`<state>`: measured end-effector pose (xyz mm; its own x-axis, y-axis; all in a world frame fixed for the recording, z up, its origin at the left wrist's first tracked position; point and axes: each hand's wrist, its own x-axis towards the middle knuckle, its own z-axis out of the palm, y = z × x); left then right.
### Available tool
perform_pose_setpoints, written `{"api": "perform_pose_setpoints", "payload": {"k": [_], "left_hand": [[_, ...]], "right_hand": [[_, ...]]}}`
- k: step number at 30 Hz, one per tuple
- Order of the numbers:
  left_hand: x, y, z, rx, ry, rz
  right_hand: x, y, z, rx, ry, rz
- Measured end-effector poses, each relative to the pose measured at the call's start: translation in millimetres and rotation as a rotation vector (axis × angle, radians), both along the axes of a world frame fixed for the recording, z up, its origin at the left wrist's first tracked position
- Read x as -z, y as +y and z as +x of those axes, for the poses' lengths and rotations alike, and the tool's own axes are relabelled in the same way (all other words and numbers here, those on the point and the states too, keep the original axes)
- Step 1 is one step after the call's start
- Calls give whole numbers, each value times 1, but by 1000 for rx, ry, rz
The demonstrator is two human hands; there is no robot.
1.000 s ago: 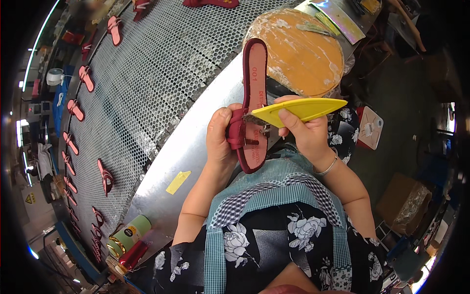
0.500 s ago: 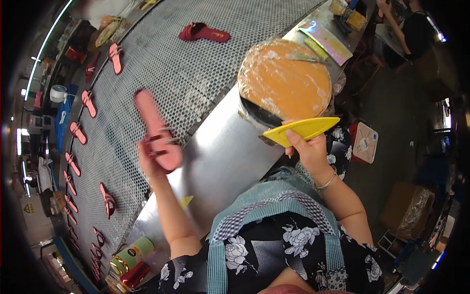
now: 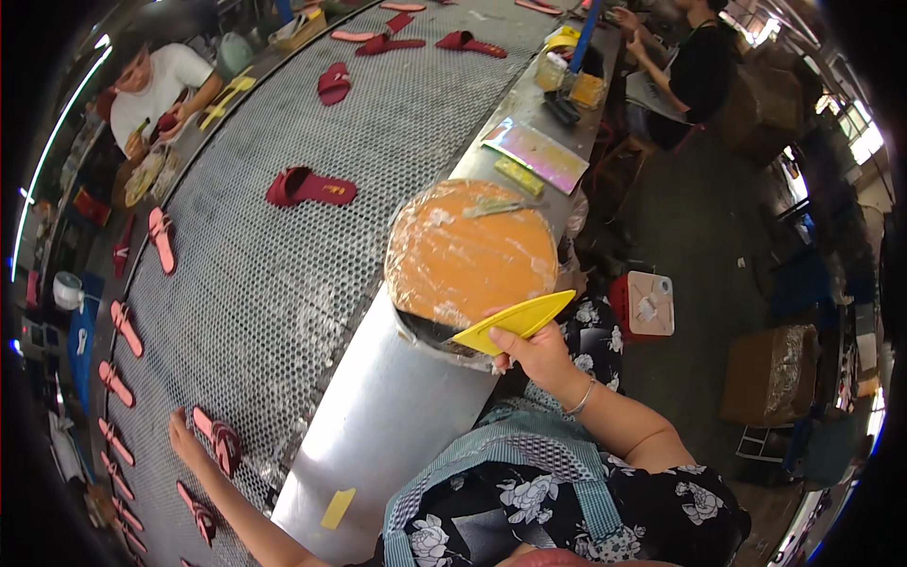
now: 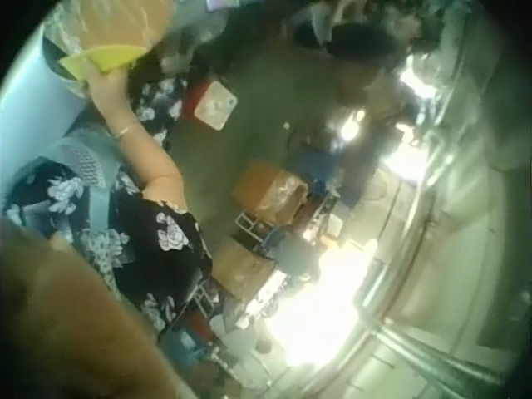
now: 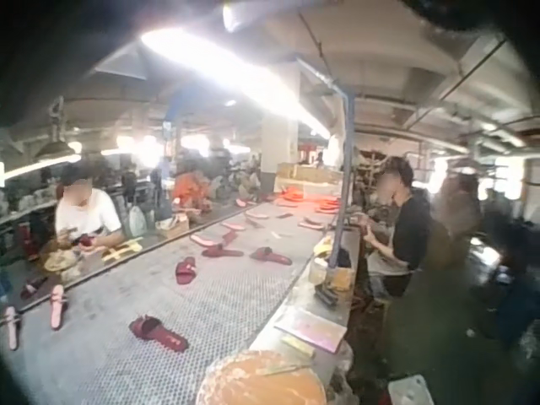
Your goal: The person picks up sandals one at a time from a conveyor belt, applies adhesive along the straps and soles using a scraper tool, and places the sandals back onto the conveyor belt.
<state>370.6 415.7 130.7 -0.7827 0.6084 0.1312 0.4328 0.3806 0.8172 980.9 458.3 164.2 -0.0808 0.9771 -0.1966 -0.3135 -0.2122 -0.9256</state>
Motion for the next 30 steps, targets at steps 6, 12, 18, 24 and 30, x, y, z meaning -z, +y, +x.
{"api": "perform_pose_setpoints", "payload": {"k": [6, 12, 18, 24, 30], "left_hand": [[0, 175, 157, 637, 295, -223], [20, 349, 241, 728, 699, -333], [14, 450, 278, 451, 625, -840], [37, 489, 225, 445, 754, -496], [20, 438, 161, 459, 582, -109]], "right_hand": [[-23, 36, -2, 12, 50, 88], [-26, 70, 12, 51, 26, 72], [-17, 104, 23, 21, -57, 16], [-25, 127, 18, 8, -62, 1], [-43, 99, -21, 13, -84, 12]]}}
